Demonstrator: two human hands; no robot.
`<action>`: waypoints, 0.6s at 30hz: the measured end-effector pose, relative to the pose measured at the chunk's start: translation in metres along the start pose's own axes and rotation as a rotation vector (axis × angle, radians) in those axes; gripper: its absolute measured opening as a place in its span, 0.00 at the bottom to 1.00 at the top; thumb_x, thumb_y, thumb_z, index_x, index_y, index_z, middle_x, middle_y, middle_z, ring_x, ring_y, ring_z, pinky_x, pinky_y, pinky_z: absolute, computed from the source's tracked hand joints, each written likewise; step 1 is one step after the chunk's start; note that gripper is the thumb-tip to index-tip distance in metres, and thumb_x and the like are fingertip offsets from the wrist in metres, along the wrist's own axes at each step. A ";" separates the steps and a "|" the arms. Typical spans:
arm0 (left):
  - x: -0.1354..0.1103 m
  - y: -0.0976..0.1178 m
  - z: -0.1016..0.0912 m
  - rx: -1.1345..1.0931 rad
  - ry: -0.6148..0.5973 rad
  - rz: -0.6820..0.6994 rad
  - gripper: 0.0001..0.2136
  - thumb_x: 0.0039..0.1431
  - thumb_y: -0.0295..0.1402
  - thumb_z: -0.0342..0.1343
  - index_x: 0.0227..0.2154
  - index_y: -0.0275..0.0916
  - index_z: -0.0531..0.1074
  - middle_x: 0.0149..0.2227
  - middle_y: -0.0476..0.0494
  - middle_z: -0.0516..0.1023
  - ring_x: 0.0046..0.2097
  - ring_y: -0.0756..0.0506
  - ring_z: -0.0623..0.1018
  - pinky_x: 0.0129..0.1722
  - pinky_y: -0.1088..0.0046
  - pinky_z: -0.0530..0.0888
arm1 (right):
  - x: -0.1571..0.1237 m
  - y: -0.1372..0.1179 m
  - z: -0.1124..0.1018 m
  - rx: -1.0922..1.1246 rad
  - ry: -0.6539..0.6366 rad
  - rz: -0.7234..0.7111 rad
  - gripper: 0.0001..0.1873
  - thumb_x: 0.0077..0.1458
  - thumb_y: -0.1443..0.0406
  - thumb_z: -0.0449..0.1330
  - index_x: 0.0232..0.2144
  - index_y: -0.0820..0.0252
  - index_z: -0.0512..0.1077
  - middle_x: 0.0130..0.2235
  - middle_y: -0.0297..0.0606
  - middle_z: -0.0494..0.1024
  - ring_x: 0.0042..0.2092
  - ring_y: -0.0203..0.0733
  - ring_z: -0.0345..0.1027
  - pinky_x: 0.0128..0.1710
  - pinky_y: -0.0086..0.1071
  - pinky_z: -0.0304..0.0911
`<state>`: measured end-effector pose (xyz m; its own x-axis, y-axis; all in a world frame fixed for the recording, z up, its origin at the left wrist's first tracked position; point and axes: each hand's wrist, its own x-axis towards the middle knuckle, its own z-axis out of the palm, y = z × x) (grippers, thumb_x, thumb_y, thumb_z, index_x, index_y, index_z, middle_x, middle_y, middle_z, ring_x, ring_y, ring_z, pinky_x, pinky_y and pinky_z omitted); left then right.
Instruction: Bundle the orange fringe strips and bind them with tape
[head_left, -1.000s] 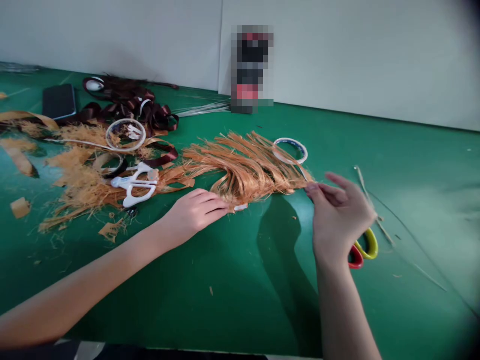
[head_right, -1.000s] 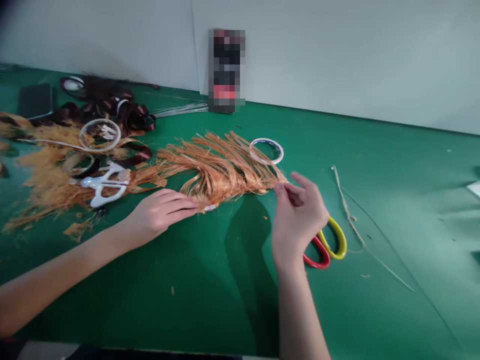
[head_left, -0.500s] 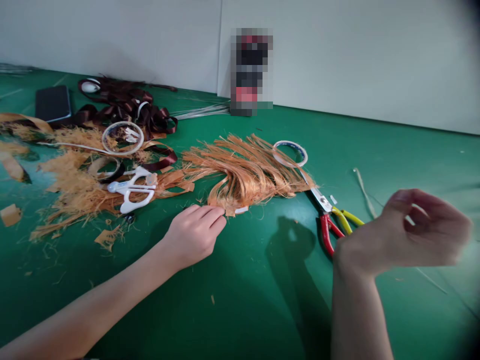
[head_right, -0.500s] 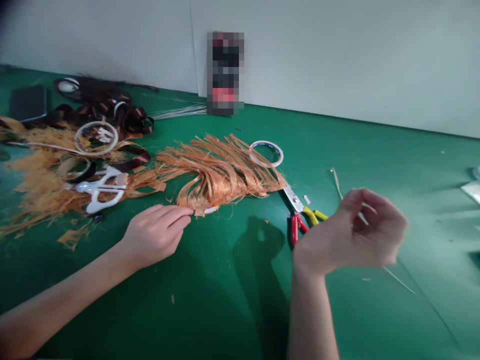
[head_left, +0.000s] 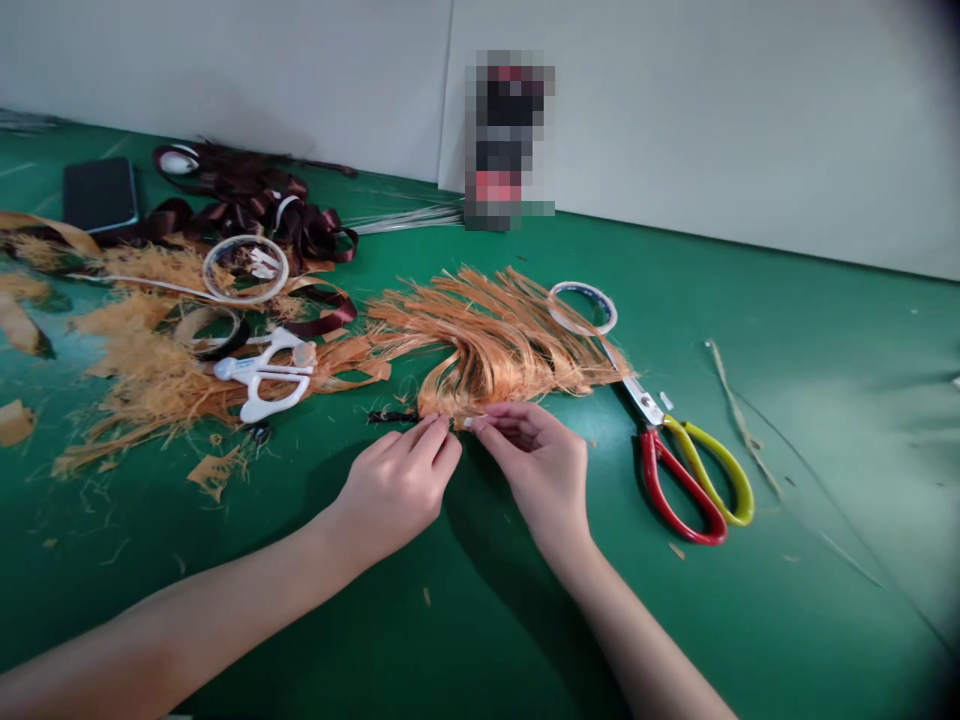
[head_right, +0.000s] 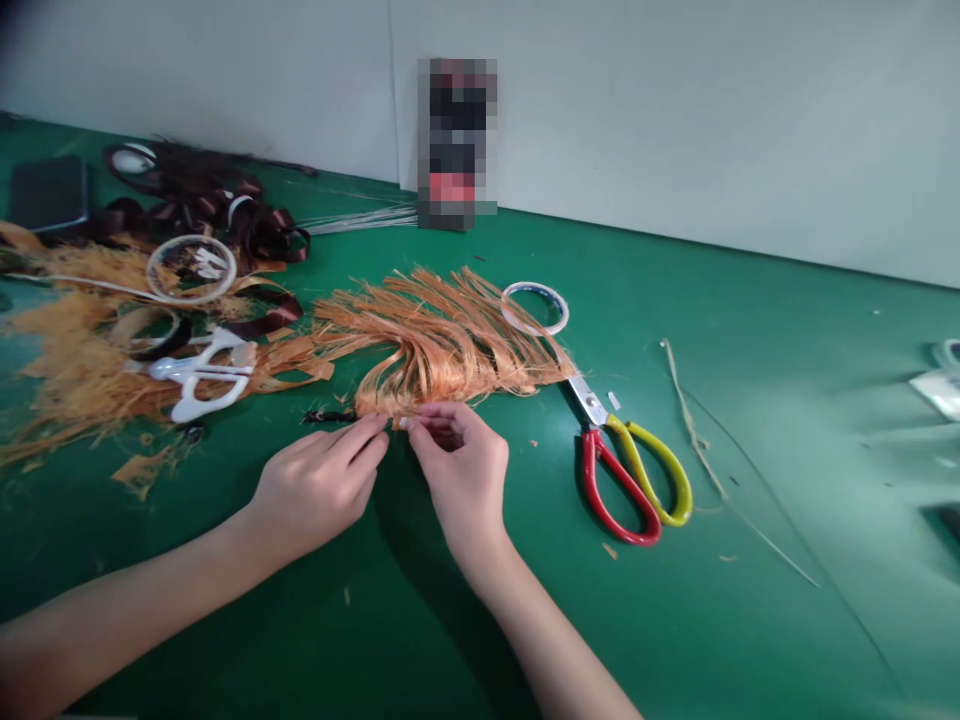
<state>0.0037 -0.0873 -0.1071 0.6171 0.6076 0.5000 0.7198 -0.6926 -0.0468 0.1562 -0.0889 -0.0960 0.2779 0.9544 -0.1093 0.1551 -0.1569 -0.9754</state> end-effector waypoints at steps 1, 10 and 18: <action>0.000 -0.001 0.000 -0.011 0.007 -0.008 0.11 0.54 0.19 0.48 0.34 0.31 0.75 0.40 0.38 0.80 0.37 0.45 0.80 0.31 0.71 0.74 | 0.001 0.001 0.001 -0.010 0.002 0.011 0.06 0.44 0.65 0.66 0.28 0.60 0.74 0.28 0.37 0.80 0.31 0.41 0.76 0.35 0.35 0.74; -0.001 -0.005 0.004 -0.037 0.017 -0.013 0.14 0.56 0.20 0.46 0.40 0.31 0.75 0.38 0.40 0.80 0.36 0.45 0.79 0.31 0.70 0.74 | 0.001 0.003 0.006 -0.145 0.007 -0.043 0.03 0.46 0.65 0.64 0.27 0.59 0.73 0.27 0.36 0.80 0.29 0.40 0.75 0.32 0.34 0.72; 0.000 -0.009 0.006 -0.029 -0.019 0.041 0.15 0.56 0.19 0.44 0.38 0.28 0.75 0.36 0.38 0.79 0.36 0.44 0.77 0.32 0.69 0.74 | -0.005 0.007 0.010 -0.449 0.005 -0.284 0.02 0.51 0.68 0.59 0.29 0.58 0.73 0.27 0.35 0.79 0.28 0.38 0.72 0.30 0.31 0.68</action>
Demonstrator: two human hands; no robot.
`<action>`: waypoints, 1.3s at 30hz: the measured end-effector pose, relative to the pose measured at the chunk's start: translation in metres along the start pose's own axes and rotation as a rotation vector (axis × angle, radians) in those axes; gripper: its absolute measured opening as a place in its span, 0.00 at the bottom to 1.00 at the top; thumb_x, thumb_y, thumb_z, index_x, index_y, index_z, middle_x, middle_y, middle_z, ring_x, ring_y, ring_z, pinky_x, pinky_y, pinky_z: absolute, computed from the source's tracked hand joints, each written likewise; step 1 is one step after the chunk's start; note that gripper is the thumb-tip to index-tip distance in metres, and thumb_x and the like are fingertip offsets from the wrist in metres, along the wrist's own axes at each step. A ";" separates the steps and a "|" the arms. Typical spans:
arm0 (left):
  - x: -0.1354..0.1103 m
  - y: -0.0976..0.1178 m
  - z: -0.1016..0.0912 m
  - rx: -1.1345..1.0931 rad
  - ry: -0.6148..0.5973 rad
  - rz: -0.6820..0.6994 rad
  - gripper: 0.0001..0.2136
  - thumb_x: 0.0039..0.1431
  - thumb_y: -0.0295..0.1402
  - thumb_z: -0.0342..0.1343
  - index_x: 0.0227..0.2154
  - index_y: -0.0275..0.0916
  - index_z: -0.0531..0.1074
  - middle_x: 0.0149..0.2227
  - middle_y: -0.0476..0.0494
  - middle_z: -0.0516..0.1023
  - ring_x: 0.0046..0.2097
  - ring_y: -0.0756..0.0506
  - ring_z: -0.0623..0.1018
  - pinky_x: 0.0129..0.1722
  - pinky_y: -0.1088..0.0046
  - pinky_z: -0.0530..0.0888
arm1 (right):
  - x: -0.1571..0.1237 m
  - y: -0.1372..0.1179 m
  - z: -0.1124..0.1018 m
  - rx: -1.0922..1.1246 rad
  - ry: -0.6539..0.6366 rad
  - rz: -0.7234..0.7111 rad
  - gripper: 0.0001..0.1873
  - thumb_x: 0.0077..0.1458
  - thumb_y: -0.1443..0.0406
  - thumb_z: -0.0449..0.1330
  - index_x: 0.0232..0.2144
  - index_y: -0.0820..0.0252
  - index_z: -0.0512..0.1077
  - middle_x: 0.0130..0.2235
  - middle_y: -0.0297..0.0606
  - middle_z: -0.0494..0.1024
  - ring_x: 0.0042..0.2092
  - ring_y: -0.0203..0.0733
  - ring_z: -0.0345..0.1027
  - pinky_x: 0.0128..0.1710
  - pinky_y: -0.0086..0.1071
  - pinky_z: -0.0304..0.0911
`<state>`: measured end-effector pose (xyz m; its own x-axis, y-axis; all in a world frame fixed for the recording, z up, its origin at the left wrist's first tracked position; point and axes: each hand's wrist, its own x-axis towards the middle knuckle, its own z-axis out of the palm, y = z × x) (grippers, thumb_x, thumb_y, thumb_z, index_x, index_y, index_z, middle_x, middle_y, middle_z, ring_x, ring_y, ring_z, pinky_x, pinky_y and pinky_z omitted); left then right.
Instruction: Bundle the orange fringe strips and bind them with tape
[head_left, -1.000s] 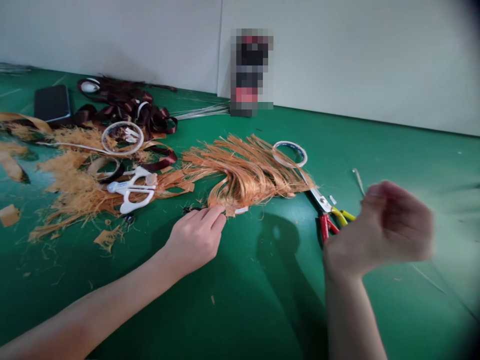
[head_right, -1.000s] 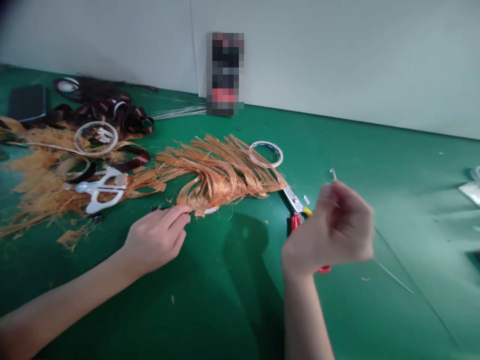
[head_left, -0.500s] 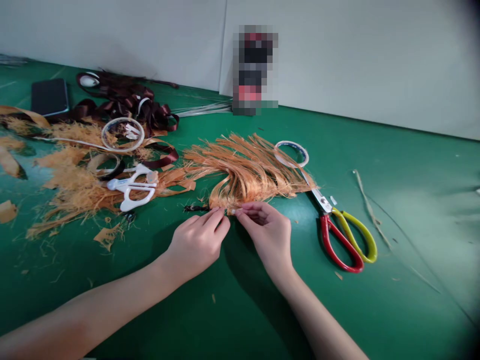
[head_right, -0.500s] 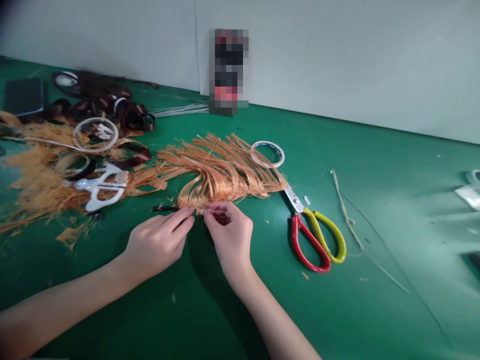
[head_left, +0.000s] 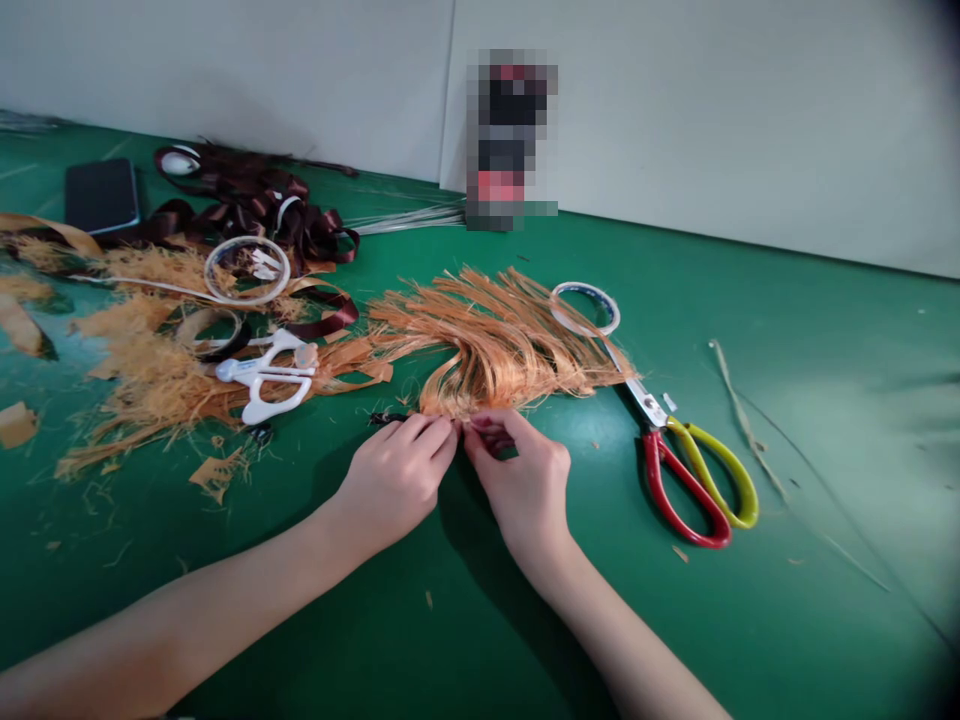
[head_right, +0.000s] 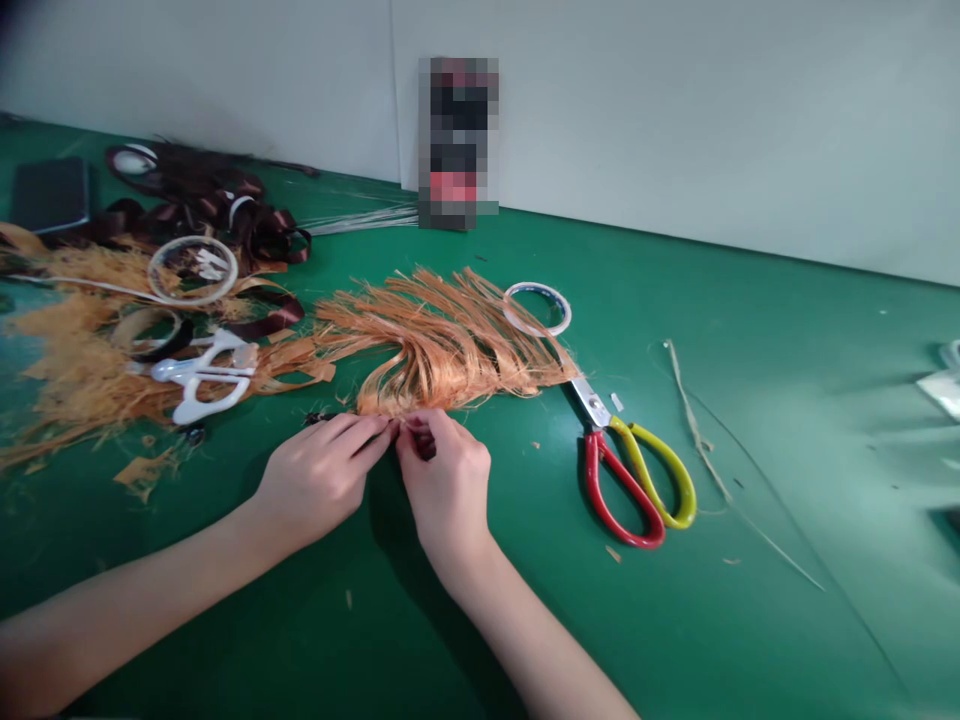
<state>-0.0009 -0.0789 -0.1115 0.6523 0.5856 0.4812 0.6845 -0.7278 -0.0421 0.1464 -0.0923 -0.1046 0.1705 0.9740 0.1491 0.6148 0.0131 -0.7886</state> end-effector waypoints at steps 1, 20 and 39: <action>0.001 0.000 0.000 0.004 -0.007 0.024 0.14 0.56 0.19 0.44 0.38 0.28 0.76 0.36 0.38 0.79 0.36 0.44 0.76 0.33 0.69 0.74 | -0.001 0.001 0.000 -0.036 0.005 -0.034 0.03 0.52 0.69 0.59 0.29 0.58 0.73 0.27 0.35 0.79 0.28 0.38 0.72 0.30 0.30 0.68; 0.000 0.001 0.005 -0.005 0.104 0.041 0.11 0.59 0.21 0.49 0.38 0.26 0.76 0.38 0.38 0.80 0.39 0.44 0.79 0.36 0.70 0.77 | -0.008 0.004 0.000 -0.527 0.034 -0.380 0.10 0.54 0.68 0.57 0.33 0.60 0.79 0.20 0.32 0.76 0.21 0.34 0.67 0.21 0.28 0.49; -0.001 -0.020 0.001 -0.116 0.049 0.136 0.11 0.57 0.23 0.49 0.40 0.27 0.75 0.38 0.40 0.81 0.38 0.44 0.79 0.33 0.69 0.77 | -0.004 0.008 -0.001 -0.494 -0.003 -0.454 0.11 0.60 0.69 0.54 0.33 0.63 0.77 0.21 0.33 0.77 0.21 0.33 0.68 0.22 0.27 0.51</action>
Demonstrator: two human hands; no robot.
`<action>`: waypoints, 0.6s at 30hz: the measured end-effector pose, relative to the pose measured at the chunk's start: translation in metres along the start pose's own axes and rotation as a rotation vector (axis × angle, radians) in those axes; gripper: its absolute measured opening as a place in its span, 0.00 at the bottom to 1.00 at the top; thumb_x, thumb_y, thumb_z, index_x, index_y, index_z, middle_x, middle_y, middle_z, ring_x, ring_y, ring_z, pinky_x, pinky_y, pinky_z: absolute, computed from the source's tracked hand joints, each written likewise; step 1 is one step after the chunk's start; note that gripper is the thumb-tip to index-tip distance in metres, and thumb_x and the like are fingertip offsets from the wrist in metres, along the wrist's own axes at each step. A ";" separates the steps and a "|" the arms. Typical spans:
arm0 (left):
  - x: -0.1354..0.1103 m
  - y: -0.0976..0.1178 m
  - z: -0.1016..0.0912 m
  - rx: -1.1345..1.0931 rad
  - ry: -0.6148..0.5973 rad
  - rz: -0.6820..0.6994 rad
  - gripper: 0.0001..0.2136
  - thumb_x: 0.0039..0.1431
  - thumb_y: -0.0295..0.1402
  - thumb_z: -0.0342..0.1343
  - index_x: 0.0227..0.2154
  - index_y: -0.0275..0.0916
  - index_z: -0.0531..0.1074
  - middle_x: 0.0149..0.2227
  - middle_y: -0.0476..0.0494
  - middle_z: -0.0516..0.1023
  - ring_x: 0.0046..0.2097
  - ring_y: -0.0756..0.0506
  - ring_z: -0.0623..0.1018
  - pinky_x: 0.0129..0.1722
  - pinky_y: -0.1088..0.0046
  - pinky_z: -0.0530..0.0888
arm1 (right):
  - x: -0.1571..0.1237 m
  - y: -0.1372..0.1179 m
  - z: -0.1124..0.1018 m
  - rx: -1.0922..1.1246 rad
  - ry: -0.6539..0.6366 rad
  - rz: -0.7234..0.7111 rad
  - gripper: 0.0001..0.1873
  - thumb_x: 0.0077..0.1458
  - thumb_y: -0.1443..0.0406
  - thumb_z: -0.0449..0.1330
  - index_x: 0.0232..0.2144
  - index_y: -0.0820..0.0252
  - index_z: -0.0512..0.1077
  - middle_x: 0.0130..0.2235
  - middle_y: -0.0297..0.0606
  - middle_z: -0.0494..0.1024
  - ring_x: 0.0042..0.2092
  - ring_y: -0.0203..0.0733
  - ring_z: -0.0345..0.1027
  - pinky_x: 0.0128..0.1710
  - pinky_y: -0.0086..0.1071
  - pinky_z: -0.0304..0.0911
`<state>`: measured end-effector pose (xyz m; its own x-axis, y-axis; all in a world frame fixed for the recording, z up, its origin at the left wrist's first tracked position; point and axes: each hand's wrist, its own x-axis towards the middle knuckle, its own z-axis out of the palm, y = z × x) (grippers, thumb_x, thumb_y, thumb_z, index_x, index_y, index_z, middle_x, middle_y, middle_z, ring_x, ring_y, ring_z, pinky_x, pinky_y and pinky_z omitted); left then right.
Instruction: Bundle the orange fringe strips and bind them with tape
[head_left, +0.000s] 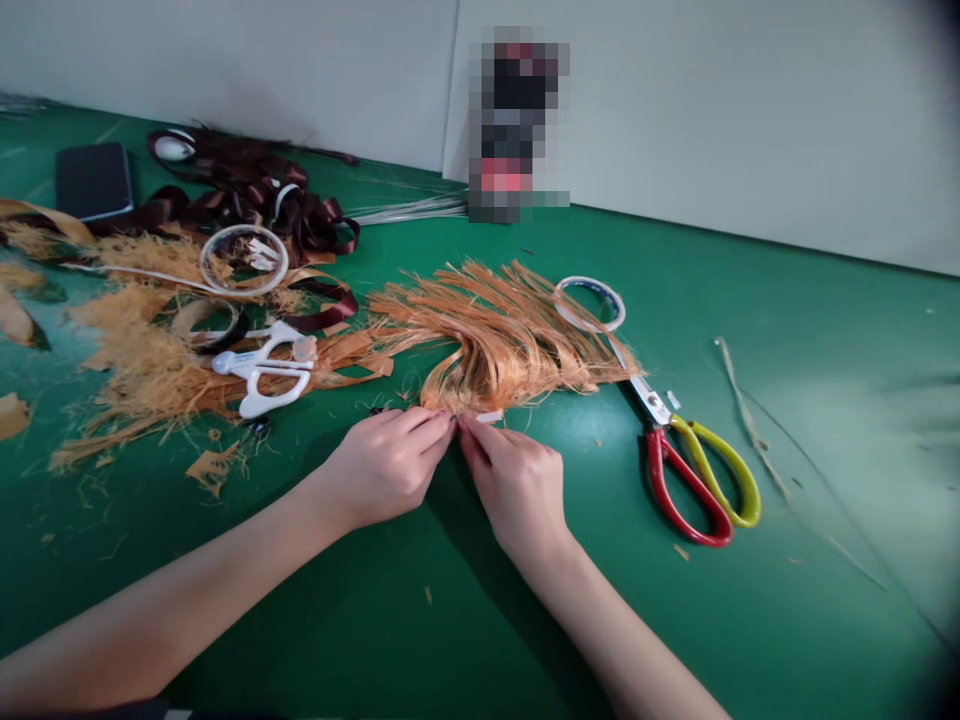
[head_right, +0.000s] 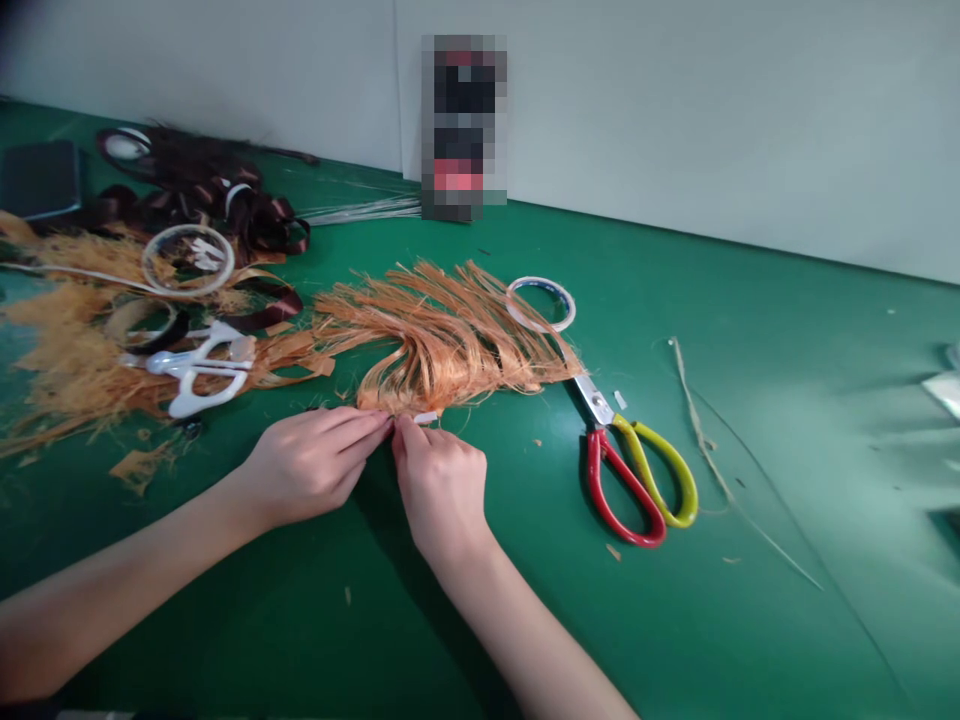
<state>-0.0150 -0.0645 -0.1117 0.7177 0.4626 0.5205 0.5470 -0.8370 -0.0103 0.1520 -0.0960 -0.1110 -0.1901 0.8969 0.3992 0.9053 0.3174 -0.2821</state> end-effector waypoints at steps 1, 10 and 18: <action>0.000 0.000 0.000 -0.004 -0.005 0.003 0.11 0.57 0.23 0.50 0.39 0.27 0.75 0.38 0.41 0.80 0.37 0.44 0.79 0.33 0.69 0.77 | 0.001 -0.001 -0.001 -0.048 -0.009 -0.034 0.11 0.60 0.69 0.54 0.32 0.63 0.77 0.20 0.33 0.76 0.20 0.34 0.67 0.21 0.28 0.50; 0.002 -0.002 0.001 -0.034 -0.015 0.001 0.09 0.58 0.23 0.49 0.35 0.29 0.75 0.36 0.41 0.80 0.37 0.44 0.78 0.32 0.70 0.76 | 0.010 -0.008 -0.009 -0.272 -0.059 -0.166 0.11 0.56 0.76 0.54 0.27 0.65 0.74 0.17 0.32 0.70 0.19 0.35 0.64 0.20 0.31 0.45; 0.002 -0.003 0.000 -0.013 -0.001 0.013 0.10 0.59 0.22 0.48 0.37 0.31 0.74 0.37 0.42 0.80 0.38 0.46 0.78 0.35 0.72 0.76 | 0.005 0.000 -0.008 -0.155 -0.066 -0.115 0.11 0.60 0.71 0.52 0.32 0.64 0.76 0.17 0.31 0.71 0.19 0.33 0.62 0.21 0.30 0.44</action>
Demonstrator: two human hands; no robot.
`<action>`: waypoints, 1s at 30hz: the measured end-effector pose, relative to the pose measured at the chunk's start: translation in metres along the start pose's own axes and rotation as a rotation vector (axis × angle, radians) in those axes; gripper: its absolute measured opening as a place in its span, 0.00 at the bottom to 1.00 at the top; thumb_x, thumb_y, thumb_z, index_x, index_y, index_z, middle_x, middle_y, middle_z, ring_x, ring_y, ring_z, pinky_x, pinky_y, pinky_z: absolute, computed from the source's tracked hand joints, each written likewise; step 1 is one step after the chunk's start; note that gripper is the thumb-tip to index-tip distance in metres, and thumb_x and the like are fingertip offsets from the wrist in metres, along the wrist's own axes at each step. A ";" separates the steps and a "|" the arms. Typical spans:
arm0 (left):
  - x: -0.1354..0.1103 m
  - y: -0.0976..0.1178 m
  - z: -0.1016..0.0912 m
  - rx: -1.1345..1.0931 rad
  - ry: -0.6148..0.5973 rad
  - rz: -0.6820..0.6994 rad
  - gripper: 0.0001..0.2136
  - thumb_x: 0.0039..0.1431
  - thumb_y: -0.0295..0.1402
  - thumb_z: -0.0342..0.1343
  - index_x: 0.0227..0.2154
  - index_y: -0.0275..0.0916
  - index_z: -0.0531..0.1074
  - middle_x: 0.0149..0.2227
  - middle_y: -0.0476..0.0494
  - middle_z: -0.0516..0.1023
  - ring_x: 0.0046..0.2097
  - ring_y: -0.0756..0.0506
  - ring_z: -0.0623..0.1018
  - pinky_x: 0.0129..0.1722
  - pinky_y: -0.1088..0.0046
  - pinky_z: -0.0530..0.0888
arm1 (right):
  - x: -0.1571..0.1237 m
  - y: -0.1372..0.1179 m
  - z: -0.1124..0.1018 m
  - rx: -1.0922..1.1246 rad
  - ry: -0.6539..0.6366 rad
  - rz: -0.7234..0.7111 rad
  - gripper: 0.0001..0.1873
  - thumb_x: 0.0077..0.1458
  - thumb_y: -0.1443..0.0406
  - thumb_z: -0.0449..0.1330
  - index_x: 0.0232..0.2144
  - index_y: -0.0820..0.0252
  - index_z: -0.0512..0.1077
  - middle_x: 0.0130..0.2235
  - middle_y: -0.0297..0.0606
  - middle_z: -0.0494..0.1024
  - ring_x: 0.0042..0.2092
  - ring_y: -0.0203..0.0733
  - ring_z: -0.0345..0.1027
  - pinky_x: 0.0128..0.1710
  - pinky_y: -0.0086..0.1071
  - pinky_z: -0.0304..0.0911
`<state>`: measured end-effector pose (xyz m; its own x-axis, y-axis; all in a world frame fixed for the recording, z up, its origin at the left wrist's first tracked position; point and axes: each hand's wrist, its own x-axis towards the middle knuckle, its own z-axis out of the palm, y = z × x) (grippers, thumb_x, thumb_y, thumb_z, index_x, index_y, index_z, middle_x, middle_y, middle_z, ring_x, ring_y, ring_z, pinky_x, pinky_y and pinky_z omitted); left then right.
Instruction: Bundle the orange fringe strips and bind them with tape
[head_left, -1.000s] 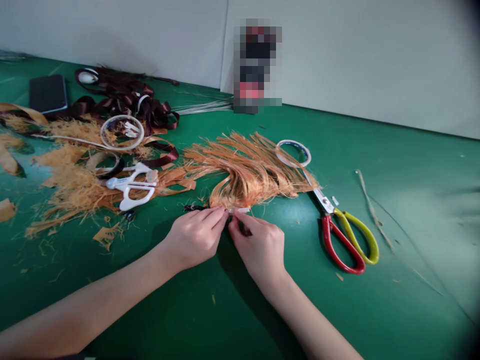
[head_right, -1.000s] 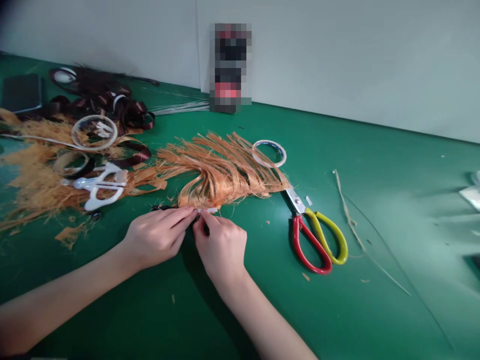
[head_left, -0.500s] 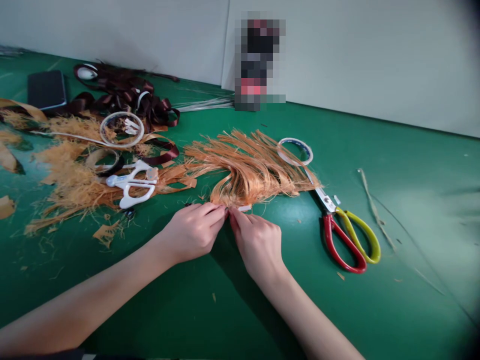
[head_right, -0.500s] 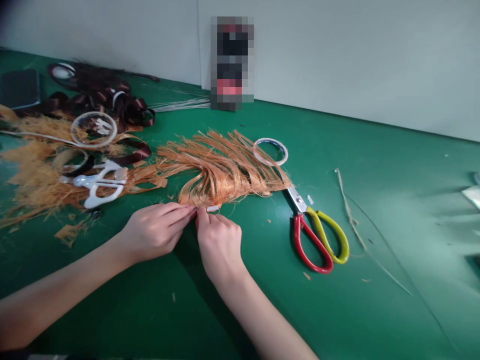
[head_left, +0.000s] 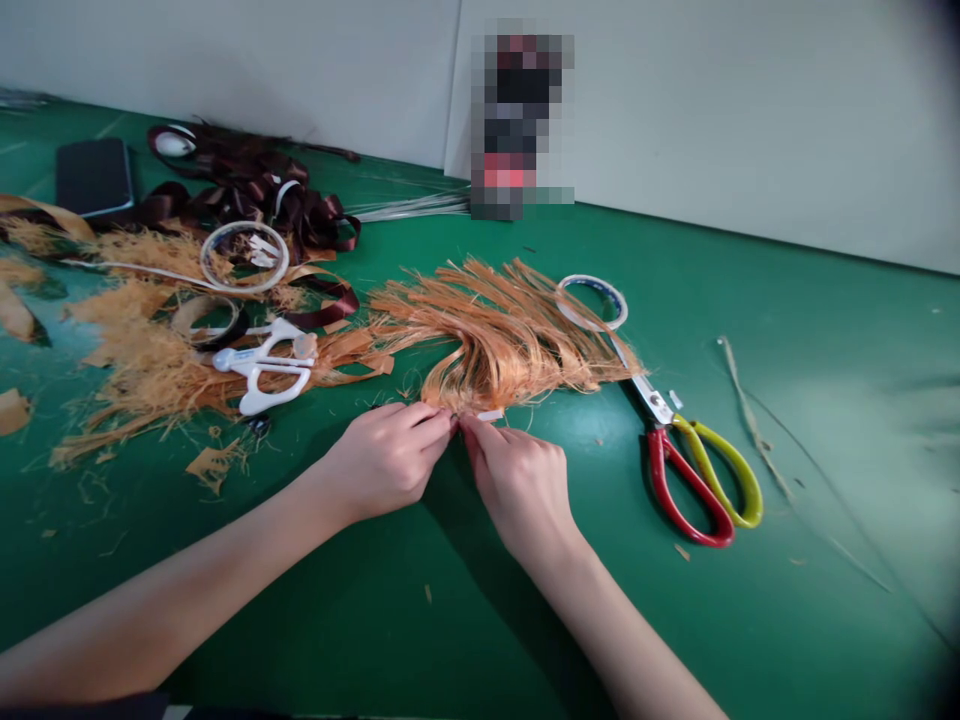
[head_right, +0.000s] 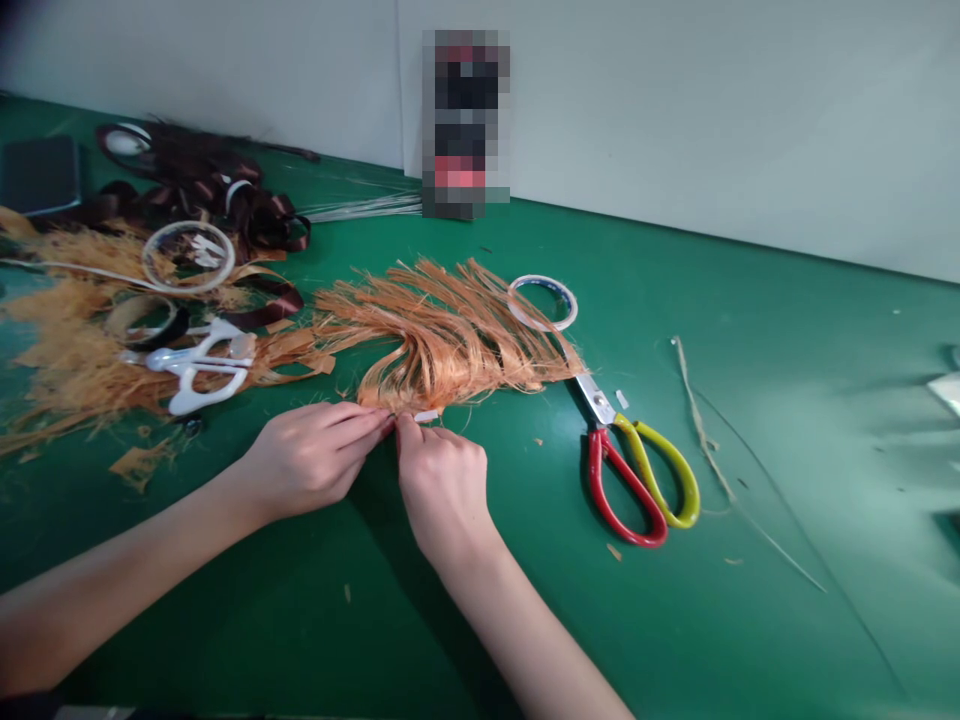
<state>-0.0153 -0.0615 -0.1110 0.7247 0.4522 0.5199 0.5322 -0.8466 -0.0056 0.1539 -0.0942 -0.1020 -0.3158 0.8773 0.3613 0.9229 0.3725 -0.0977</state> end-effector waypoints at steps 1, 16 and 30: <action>0.000 0.000 0.000 -0.003 -0.002 -0.001 0.10 0.59 0.22 0.48 0.37 0.31 0.74 0.37 0.42 0.80 0.38 0.46 0.78 0.35 0.72 0.76 | 0.000 0.000 0.000 -0.002 -0.003 0.005 0.12 0.60 0.71 0.52 0.31 0.63 0.75 0.17 0.31 0.70 0.19 0.33 0.61 0.21 0.30 0.44; 0.001 -0.002 -0.002 -0.002 0.014 0.020 0.09 0.59 0.22 0.49 0.37 0.29 0.75 0.37 0.42 0.81 0.38 0.47 0.79 0.33 0.72 0.77 | 0.004 0.002 -0.003 0.014 -0.021 0.004 0.13 0.59 0.71 0.52 0.29 0.62 0.76 0.16 0.31 0.71 0.18 0.34 0.62 0.20 0.29 0.44; 0.002 -0.002 -0.002 -0.051 -0.017 0.006 0.09 0.58 0.22 0.49 0.36 0.30 0.75 0.36 0.40 0.80 0.37 0.46 0.79 0.35 0.71 0.77 | 0.004 -0.003 -0.003 -0.071 -0.028 -0.043 0.12 0.58 0.74 0.51 0.28 0.64 0.73 0.16 0.32 0.69 0.19 0.34 0.62 0.21 0.30 0.43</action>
<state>-0.0158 -0.0593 -0.1082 0.7350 0.4517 0.5057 0.5054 -0.8621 0.0356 0.1509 -0.0928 -0.0972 -0.3609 0.8695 0.3372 0.9212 0.3887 -0.0162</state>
